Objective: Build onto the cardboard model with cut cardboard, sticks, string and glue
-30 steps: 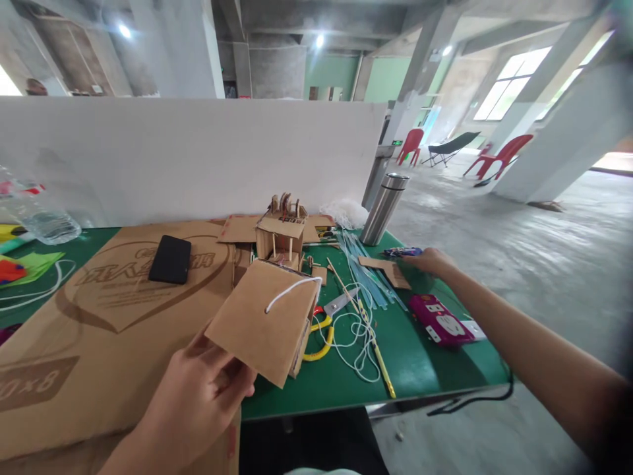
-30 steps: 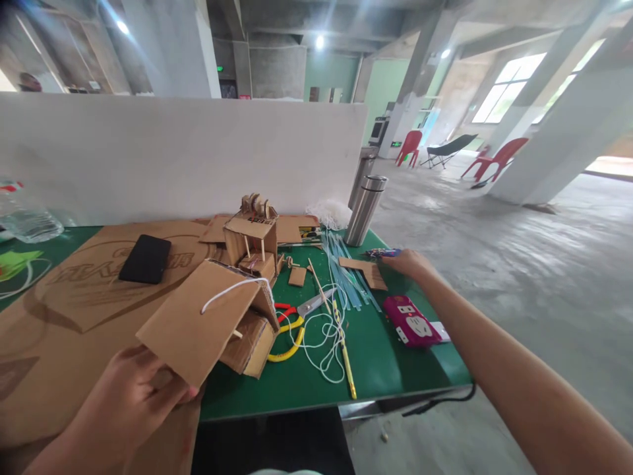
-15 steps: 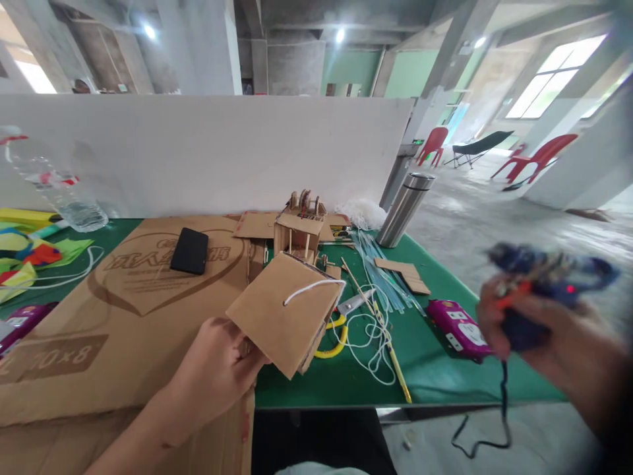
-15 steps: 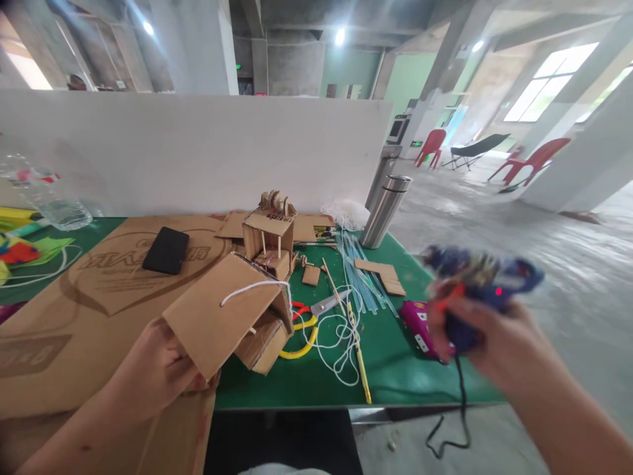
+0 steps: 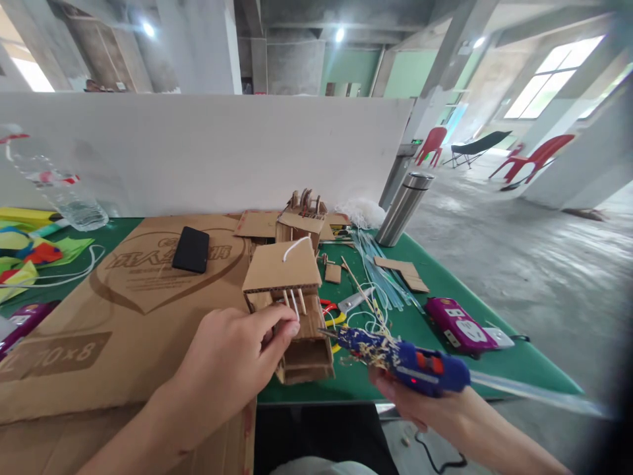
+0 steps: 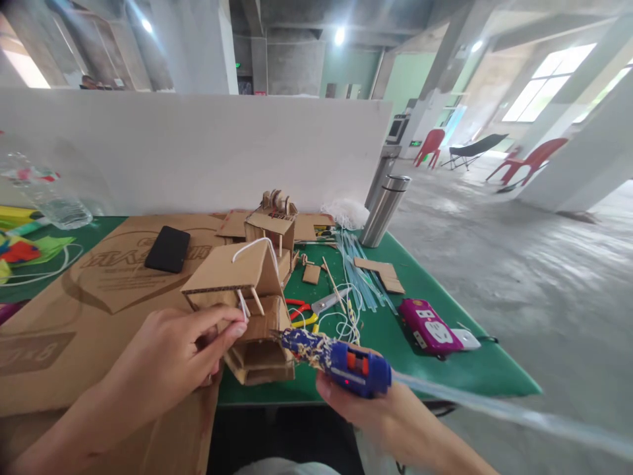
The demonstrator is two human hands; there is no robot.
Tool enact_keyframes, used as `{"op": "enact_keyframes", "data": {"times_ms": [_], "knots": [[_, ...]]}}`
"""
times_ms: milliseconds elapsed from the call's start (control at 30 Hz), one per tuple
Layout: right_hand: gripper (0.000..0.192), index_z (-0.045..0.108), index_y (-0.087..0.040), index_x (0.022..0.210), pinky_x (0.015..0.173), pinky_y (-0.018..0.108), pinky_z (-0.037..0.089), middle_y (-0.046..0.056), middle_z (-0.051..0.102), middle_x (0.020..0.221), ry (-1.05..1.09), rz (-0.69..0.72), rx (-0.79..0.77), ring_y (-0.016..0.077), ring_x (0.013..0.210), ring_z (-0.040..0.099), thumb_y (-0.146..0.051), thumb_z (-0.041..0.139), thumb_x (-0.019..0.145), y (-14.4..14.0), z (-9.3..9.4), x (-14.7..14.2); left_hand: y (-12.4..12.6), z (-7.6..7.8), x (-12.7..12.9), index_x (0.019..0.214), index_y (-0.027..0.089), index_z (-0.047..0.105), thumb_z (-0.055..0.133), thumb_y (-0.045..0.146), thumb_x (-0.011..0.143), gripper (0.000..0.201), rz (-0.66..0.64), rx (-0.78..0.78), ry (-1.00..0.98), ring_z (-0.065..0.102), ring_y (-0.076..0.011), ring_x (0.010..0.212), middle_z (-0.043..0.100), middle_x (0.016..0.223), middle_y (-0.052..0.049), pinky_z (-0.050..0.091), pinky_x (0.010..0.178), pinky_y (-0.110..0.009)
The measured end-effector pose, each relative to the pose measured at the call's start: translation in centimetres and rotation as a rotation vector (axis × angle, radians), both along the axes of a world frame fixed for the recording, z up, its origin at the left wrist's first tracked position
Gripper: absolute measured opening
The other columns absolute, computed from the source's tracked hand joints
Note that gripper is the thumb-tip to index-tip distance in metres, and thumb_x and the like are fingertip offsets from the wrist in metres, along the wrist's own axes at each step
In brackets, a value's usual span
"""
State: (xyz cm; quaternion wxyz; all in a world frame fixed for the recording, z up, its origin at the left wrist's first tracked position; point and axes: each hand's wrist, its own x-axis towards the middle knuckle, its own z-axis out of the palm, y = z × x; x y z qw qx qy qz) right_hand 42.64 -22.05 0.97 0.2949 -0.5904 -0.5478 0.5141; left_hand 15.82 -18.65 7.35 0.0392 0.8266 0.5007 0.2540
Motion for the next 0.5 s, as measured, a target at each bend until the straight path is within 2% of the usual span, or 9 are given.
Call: {"op": "enact_keyframes", "data": {"times_ms": [100, 167, 267, 500], "knots": [[0.052, 0.062, -0.019, 0.072, 0.045, 0.024, 0.035, -0.004, 0.046, 0.048, 0.044, 0.122, -0.098, 0.0095, 0.043, 0.038, -0.071, 0.066, 0.074, 1.0, 1.2, -0.2, -0.2, -0.6, 0.6, 0.087, 0.026, 0.072, 0.051, 0.030, 0.097, 0.023, 0.010, 0.120, -0.014, 0.056, -0.0101, 0.035, 0.062, 0.045, 0.010, 0.036, 0.043, -0.021], [0.054, 0.063, -0.018, 0.075, 0.044, 0.023, 0.034, -0.004, 0.048, 0.050, 0.035, 0.119, -0.107, 0.0098, 0.044, 0.039, -0.072, 0.066, 0.073, 1.8, 1.9, 0.0, -0.4, -1.2, 0.8, 0.087, 0.024, 0.071, 0.049, 0.029, 0.098, 0.024, 0.001, 0.189, -0.035, 0.055, -0.0091, 0.035, 0.062, 0.047, 0.010, 0.035, 0.042, -0.022], [0.057, 0.064, -0.019, 0.079, 0.045, 0.024, 0.037, -0.001, 0.053, 0.057, 0.027, 0.106, -0.087, 0.0124, 0.050, 0.046, -0.074, 0.068, 0.069, 2.7, 2.5, 0.3, -0.8, -1.9, 0.8, 0.088, 0.024, 0.069, 0.049, 0.028, 0.098, 0.022, -0.009, 0.248, -0.090, 0.055, -0.0079, 0.034, 0.062, 0.047, 0.010, 0.034, 0.041, -0.021], [0.043, 0.056, -0.020, 0.065, 0.041, 0.021, 0.028, -0.005, 0.045, 0.048, -0.121, 0.138, -0.120, 0.0084, 0.043, 0.037, -0.061, 0.070, 0.071, 3.7, 3.8, -0.4, -1.6, -2.8, 0.5, 0.097, 0.023, 0.053, 0.045, 0.019, 0.098, 0.009, -0.029, 0.108, -0.225, 0.064, -0.0071, 0.044, 0.067, 0.060, 0.010, 0.042, 0.046, -0.015]]}}
